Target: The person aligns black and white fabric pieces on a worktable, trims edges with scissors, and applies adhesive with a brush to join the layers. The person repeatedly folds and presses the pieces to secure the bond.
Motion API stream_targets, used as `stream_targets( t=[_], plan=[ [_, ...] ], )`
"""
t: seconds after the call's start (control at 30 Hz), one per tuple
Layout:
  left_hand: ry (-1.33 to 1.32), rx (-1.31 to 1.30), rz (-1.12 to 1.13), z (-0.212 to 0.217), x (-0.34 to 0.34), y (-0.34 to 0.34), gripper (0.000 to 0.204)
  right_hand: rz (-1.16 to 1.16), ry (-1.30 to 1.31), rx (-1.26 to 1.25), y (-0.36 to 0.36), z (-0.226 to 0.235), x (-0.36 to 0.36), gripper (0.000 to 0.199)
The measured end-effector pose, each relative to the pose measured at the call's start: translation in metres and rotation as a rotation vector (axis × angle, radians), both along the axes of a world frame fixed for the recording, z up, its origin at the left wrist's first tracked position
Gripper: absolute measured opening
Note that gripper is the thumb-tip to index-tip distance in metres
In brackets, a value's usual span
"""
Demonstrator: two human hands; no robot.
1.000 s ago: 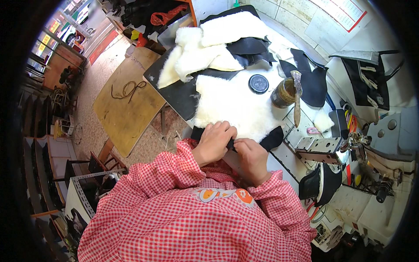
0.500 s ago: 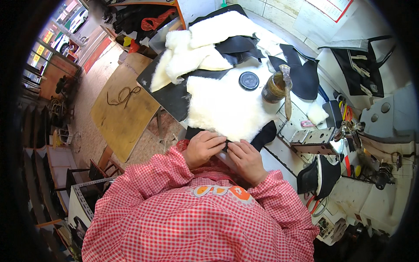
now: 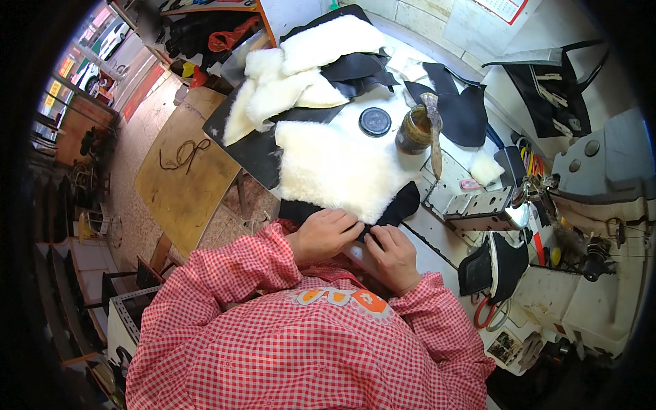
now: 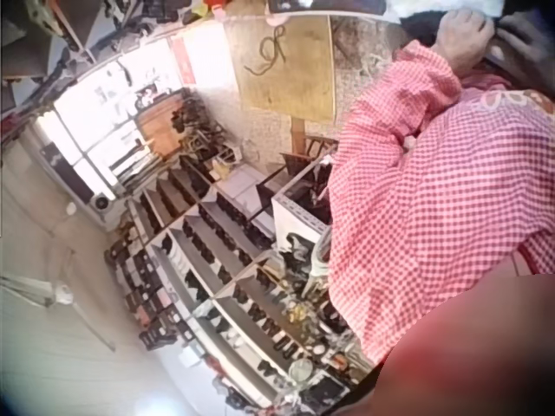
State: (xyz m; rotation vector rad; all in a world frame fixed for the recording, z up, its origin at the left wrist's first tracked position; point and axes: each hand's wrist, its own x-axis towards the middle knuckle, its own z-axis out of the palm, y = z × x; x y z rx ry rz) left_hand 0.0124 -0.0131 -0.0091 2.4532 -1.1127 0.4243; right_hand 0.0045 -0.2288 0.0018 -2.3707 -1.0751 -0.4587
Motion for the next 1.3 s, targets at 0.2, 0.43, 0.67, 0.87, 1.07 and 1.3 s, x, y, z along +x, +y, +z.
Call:
stream_targets(
  t=[0.2, 0.43, 0.67, 0.87, 1.07, 1.3],
  plan=[
    [0.031, -0.177, 0.087, -0.01, -0.005, -0.019, 0.027, -0.018, 0.026, 0.052, 0.001, 0.003, 0.001, 0.035],
    [0.217, -0.357, 0.253, -0.004, -0.004, -0.034, 0.025, -0.063, 0.134, 0.124, 0.0, 0.005, 0.009, 0.029],
    [0.311, -0.314, 0.351, 0.001, -0.002, -0.043, 0.028, -0.046, 0.113, 0.091, -0.005, 0.004, 0.024, 0.012],
    [0.326, -0.312, 0.331, 0.0, -0.004, -0.04, 0.03, 0.024, 0.035, 0.028, -0.007, 0.01, 0.017, 0.021],
    [0.197, -0.281, 0.178, -0.008, -0.011, -0.021, 0.033, -0.019, 0.052, 0.036, -0.005, 0.001, 0.004, 0.029],
    [0.129, -0.142, 0.128, -0.014, -0.024, -0.017, 0.042, -0.002, 0.073, -0.01, -0.003, 0.015, 0.001, 0.023]
  ],
)
